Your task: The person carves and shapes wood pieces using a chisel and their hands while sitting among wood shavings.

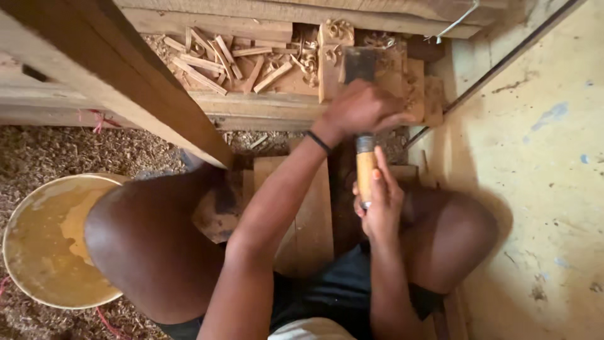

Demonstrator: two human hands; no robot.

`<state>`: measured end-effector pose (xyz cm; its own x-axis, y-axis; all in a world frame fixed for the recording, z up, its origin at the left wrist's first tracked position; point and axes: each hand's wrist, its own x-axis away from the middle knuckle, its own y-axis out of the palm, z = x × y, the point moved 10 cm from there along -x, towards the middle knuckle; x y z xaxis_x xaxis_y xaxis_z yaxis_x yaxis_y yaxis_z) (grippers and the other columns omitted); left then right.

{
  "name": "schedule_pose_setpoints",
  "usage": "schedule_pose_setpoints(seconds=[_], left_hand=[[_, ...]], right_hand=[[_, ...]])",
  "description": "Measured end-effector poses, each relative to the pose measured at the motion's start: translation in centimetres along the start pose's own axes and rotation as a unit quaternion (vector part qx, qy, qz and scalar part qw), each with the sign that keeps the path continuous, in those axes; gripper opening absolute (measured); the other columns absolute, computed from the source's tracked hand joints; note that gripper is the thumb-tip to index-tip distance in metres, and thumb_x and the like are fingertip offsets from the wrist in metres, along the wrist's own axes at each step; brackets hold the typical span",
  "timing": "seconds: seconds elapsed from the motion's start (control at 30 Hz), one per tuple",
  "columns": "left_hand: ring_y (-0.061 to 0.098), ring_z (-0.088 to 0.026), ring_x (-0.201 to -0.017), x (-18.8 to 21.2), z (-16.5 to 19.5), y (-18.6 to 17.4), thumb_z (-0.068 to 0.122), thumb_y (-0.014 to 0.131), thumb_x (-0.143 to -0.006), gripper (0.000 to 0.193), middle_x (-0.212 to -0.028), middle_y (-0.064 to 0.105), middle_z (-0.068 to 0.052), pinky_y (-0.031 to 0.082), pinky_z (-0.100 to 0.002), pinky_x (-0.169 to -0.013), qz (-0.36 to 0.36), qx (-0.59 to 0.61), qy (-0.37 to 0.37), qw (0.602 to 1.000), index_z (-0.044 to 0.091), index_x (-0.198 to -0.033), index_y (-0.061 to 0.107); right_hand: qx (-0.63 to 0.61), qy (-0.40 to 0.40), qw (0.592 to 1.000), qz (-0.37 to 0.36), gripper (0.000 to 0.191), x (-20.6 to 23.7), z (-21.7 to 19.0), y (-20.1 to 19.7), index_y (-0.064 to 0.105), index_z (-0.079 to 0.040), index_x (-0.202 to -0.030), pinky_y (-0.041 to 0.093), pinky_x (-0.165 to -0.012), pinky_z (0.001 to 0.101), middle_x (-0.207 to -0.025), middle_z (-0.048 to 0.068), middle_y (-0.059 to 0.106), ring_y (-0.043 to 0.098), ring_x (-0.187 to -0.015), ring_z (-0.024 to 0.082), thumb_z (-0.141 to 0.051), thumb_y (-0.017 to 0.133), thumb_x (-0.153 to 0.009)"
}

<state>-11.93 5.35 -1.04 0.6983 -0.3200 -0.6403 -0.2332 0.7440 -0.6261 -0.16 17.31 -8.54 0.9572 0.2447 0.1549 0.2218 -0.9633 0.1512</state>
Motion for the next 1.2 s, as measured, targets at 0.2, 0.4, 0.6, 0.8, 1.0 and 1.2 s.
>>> schedule_pose_setpoints(seconds=[0.2, 0.4, 0.6, 0.8, 1.0, 1.2], left_hand=[[0.059, -0.021, -0.045, -1.3, 4.6, -0.4, 0.043, 0.058, -0.109, 0.052, -0.057, 0.059, -0.004, 0.049, -0.034, -0.043, 0.069, 0.06, 0.084, 0.992, 0.013, -0.066, 0.062], [0.064, -0.029, -0.053, -0.5, 7.4, -2.7, 0.041, 0.064, -0.1, 0.043, -0.062, 0.065, -0.004, 0.049, -0.044, -0.049, 0.097, 0.02, 0.046, 0.994, 0.014, -0.067, 0.064], [0.063, -0.029, -0.053, 1.7, 6.4, -3.0, 0.043, 0.064, -0.099, 0.042, -0.062, 0.064, -0.005, 0.049, -0.043, -0.049, 0.091, 0.015, 0.009, 0.996, 0.015, -0.068, 0.066], [0.061, -0.031, -0.052, 2.1, 4.3, -4.3, 0.043, 0.066, -0.098, 0.048, -0.058, 0.06, -0.009, 0.045, -0.044, -0.049, 0.078, 0.082, -0.062, 0.992, 0.011, -0.062, 0.062], [0.061, -0.03, -0.051, 2.5, 3.4, -4.0, 0.041, 0.066, -0.097, 0.046, -0.058, 0.06, -0.009, 0.045, -0.044, -0.049, 0.086, 0.132, -0.079, 0.984, 0.013, -0.062, 0.061], [0.066, -0.03, -0.06, 1.2, 1.8, -3.8, 0.039, 0.063, -0.1, 0.045, -0.071, 0.069, -0.009, 0.051, -0.046, -0.054, 0.093, 0.091, -0.017, 0.991, 0.012, -0.064, 0.061]], right_hand=[[-0.047, -0.002, 0.999, 0.008, 0.076, 1.6, -1.1, -3.8, 0.036, -0.006, -0.162, 0.037, -0.038, 0.0211, -0.088, 0.012, 0.062, 0.055, -0.059, 0.012, -0.043, 0.061, -0.1], [-0.046, 0.044, 0.998, -0.008, 0.079, 4.1, -2.3, -4.2, 0.037, -0.005, -0.164, 0.037, -0.038, 0.0211, -0.079, 0.017, 0.059, 0.045, -0.045, 0.011, -0.045, 0.063, -0.101], [0.0, 0.083, 0.996, -0.016, 0.072, 4.9, -1.4, -3.5, 0.04, -0.006, -0.16, 0.038, -0.036, 0.0224, -0.077, 0.017, 0.061, 0.047, -0.044, 0.012, -0.042, 0.058, -0.1], [0.062, 0.096, 0.993, -0.042, 0.063, 4.6, -1.7, -1.6, 0.04, -0.011, -0.161, 0.037, -0.036, 0.0222, -0.077, 0.014, 0.061, 0.046, -0.044, 0.01, -0.035, 0.052, -0.103], [0.087, 0.119, 0.988, -0.036, 0.063, 4.7, -1.7, -1.3, 0.039, -0.014, -0.16, 0.039, -0.036, 0.0236, -0.077, 0.014, 0.062, 0.049, -0.046, 0.012, -0.034, 0.052, -0.101], [0.083, 0.093, 0.99, -0.061, 0.067, 3.4, -2.1, 1.4, 0.034, -0.014, -0.164, 0.038, -0.04, 0.0216, -0.078, 0.01, 0.059, 0.044, -0.048, 0.01, -0.04, 0.051, -0.104]])
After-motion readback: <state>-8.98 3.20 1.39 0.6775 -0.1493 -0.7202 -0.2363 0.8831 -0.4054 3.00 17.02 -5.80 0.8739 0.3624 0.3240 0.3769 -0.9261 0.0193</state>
